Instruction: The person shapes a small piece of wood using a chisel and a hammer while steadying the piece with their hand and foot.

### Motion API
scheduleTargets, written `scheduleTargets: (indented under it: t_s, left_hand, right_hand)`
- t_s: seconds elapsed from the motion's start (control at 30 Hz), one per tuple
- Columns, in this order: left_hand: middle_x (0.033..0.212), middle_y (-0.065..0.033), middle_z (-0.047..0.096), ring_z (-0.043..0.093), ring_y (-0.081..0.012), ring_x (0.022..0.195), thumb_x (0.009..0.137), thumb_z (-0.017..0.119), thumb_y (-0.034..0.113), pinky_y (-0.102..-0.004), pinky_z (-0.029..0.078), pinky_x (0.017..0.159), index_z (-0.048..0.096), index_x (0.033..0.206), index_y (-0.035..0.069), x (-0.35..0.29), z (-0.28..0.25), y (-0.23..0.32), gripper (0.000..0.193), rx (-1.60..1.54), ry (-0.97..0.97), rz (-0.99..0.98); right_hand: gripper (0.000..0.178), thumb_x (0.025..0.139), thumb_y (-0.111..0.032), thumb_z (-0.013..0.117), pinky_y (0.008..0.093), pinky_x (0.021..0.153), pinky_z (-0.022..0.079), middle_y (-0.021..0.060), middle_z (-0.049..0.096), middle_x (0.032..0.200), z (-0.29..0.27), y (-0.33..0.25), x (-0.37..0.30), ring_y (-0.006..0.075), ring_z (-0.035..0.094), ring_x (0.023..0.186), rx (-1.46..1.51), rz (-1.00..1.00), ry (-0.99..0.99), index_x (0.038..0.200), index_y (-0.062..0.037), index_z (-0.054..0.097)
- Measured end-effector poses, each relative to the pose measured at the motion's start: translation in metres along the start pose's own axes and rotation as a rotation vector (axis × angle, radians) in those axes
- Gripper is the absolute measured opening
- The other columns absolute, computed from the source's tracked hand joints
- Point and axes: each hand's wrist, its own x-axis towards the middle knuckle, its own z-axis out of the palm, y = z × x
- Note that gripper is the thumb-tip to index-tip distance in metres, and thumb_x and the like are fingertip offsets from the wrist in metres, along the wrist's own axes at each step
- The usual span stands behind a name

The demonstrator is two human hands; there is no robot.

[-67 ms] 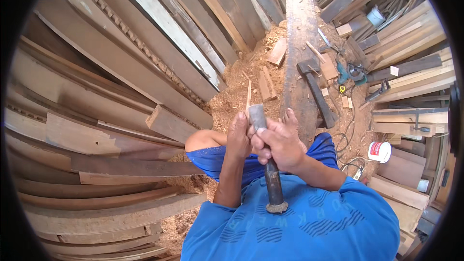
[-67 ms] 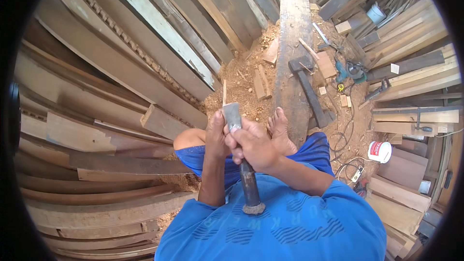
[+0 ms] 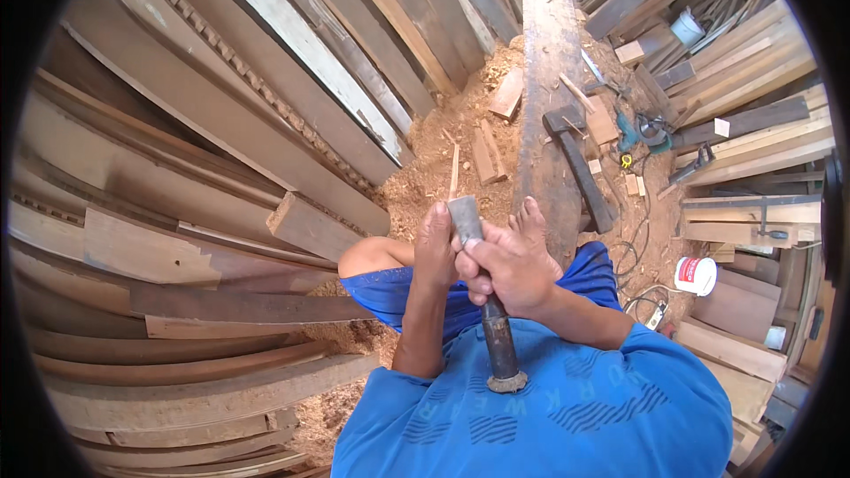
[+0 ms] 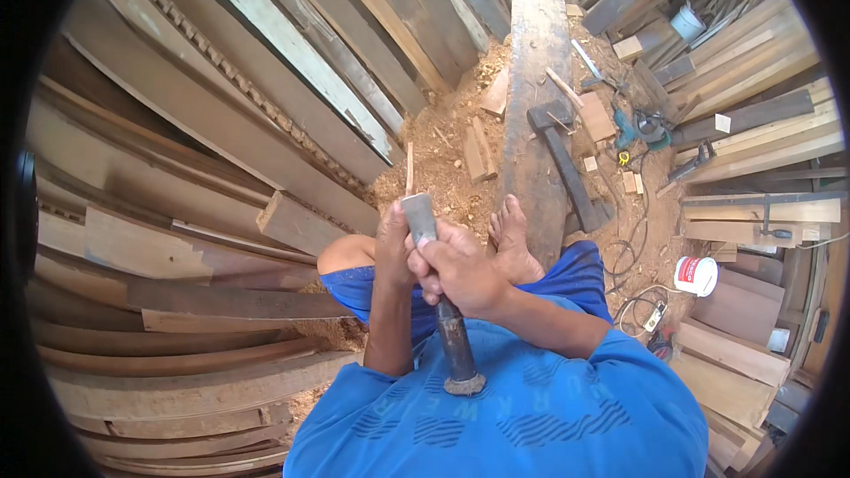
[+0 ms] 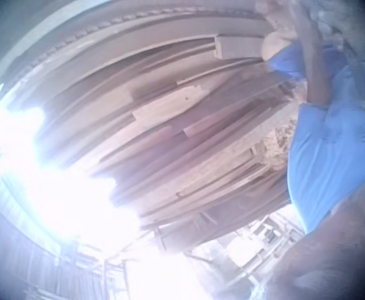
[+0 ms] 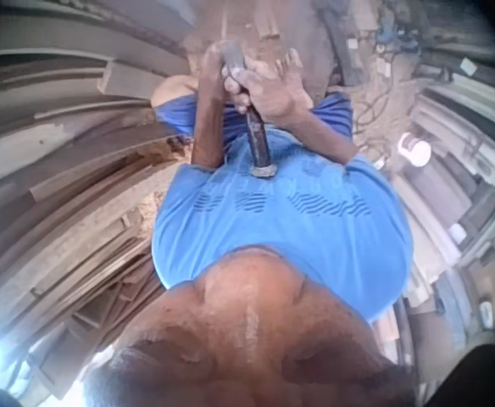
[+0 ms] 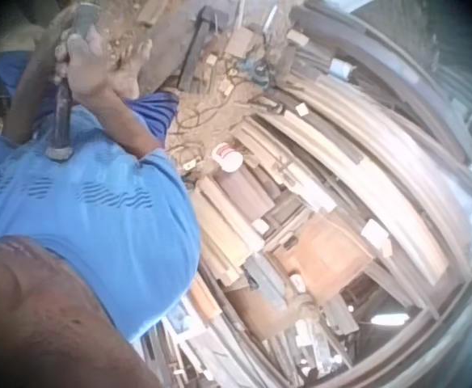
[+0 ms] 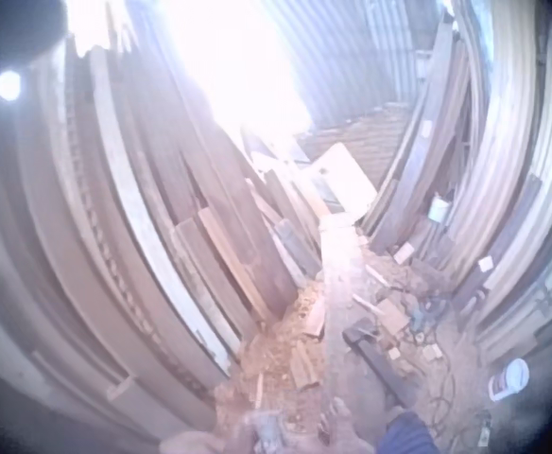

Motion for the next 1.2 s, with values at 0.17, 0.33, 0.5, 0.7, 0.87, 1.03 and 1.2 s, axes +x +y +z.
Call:
scheduleTargets:
  t_s: [0.17, 0.33, 0.5, 0.7, 0.87, 1.03, 1.2]
  left_hand:
    - [0.068, 0.0050, 0.047, 0.043, -0.0034, 0.061, 0.106, 0.033, 0.036, -0.0212, 0.038, 0.054, 0.055, 0.090, 0.009, -0.006, -0.012, -0.003, 0.038, 0.119, -0.058, 0.011]
    - [0.064, 0.0031, 0.045, 0.041, -0.0056, 0.058, 0.105, 0.035, 0.039, -0.0234, 0.036, 0.052, 0.052, 0.087, 0.006, -0.022, -0.005, 0.006, 0.041, 0.537, -0.149, 0.247]
    - [0.056, 0.0022, 0.040, 0.037, -0.0075, 0.050, 0.104, 0.037, 0.041, -0.0251, 0.033, 0.047, 0.052, 0.085, 0.007, -0.081, -0.031, -0.056, 0.041, -0.016, -0.269, -0.193]
    - [0.056, 0.0029, 0.037, 0.034, -0.0069, 0.048, 0.105, 0.037, 0.037, -0.0235, 0.030, 0.045, 0.050, 0.088, 0.008, -0.032, -0.004, -0.022, 0.036, -0.555, -0.128, -0.055]
    - [0.062, 0.0028, 0.042, 0.034, -0.0049, 0.052, 0.105, 0.038, 0.036, -0.0204, 0.030, 0.048, 0.051, 0.088, 0.008, -0.012, -0.007, -0.011, 0.035, -0.296, -0.124, 0.007]
    - [0.071, 0.0026, 0.053, 0.046, -0.0035, 0.062, 0.105, 0.038, 0.032, -0.0198, 0.040, 0.055, 0.057, 0.094, 0.006, -0.009, -0.004, -0.003, 0.034, 0.018, -0.074, 0.010]
    - [0.071, 0.0030, 0.053, 0.049, -0.0062, 0.063, 0.105, 0.037, 0.034, -0.0208, 0.041, 0.057, 0.057, 0.089, 0.007, -0.025, -0.014, -0.009, 0.037, 0.223, -0.085, 0.082]
  right_hand:
    - [0.012, 0.099, -0.016, 0.042, 0.0237, 0.042, 0.041, 0.0003, 0.048, 0.069, -0.001, 0.017, -0.006, 0.0064, 0.041, 0.046, -0.034, 0.013, -0.027, 0.099, -0.0053, 0.048]
    - [0.014, 0.099, -0.018, 0.042, 0.0233, 0.041, 0.042, 0.0001, 0.046, 0.066, -0.001, 0.000, -0.027, 0.0064, 0.040, 0.045, -0.084, -0.047, 0.070, 0.099, -0.0048, 0.048]
    - [0.016, 0.100, -0.019, 0.040, 0.0237, 0.041, 0.042, 0.0001, 0.045, 0.064, -0.012, -0.017, -0.053, 0.0064, 0.040, 0.045, -0.212, -0.422, 0.030, 0.100, -0.0046, 0.047]
    - [0.012, 0.099, -0.017, 0.043, 0.0232, 0.043, 0.041, -0.0004, 0.045, 0.067, -0.021, -0.011, -0.020, 0.0060, 0.039, 0.046, -0.084, -0.265, 0.108, 0.103, -0.0064, 0.047]
    - [0.012, 0.099, -0.019, 0.044, 0.0242, 0.045, 0.042, -0.0001, 0.046, 0.069, -0.013, -0.010, -0.011, 0.0063, 0.041, 0.048, -0.092, -0.205, 0.043, 0.102, -0.0073, 0.048]
    - [0.013, 0.099, -0.019, 0.043, 0.0237, 0.044, 0.042, -0.0007, 0.046, 0.069, -0.002, 0.008, -0.009, 0.0060, 0.040, 0.047, 0.005, -0.006, 0.000, 0.101, -0.0072, 0.047]
    - [0.015, 0.099, -0.019, 0.043, 0.0233, 0.041, 0.042, 0.0007, 0.046, 0.067, 0.000, 0.010, -0.018, 0.0062, 0.041, 0.046, -0.050, -0.046, -0.006, 0.098, -0.0047, 0.047]
